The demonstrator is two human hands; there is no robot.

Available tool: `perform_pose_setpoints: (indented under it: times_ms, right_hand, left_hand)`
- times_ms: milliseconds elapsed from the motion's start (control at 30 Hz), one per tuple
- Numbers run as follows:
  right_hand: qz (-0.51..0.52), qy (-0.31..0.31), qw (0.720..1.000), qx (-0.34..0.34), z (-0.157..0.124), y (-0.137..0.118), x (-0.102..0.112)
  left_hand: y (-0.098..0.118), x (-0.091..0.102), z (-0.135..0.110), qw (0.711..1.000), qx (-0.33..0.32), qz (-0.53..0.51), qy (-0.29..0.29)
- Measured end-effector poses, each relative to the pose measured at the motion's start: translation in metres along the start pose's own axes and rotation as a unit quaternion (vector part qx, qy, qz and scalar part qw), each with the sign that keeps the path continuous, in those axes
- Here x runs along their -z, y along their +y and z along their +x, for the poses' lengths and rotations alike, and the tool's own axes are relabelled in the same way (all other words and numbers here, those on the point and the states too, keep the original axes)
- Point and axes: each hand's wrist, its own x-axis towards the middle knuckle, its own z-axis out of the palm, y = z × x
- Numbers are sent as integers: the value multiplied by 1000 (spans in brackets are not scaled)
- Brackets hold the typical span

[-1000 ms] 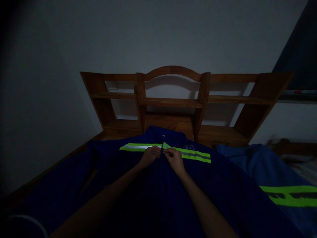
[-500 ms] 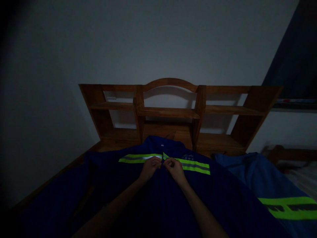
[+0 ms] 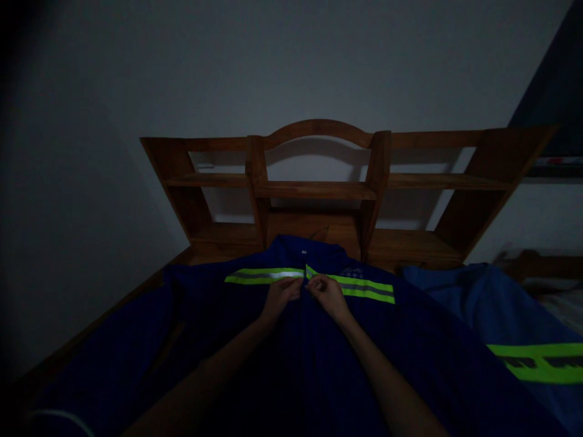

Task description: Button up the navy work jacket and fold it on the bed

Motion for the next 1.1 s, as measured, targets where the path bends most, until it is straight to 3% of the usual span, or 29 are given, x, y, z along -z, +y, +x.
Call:
perform_pose_setpoints:
  times_ms: [500, 800, 1100]
  right_hand:
    - [-26, -21, 999, 20, -2, -3, -1]
    - [-31, -29, 998, 35, -2, -5, 2]
    - [-34, -43, 997, 49, -4, -10, 4]
  left_hand:
    - [-2, 4, 0, 996, -22, 83, 10]
    - [6, 0, 2, 994, 92, -32, 54]
    - [7, 2, 1, 992, 97, -58, 58]
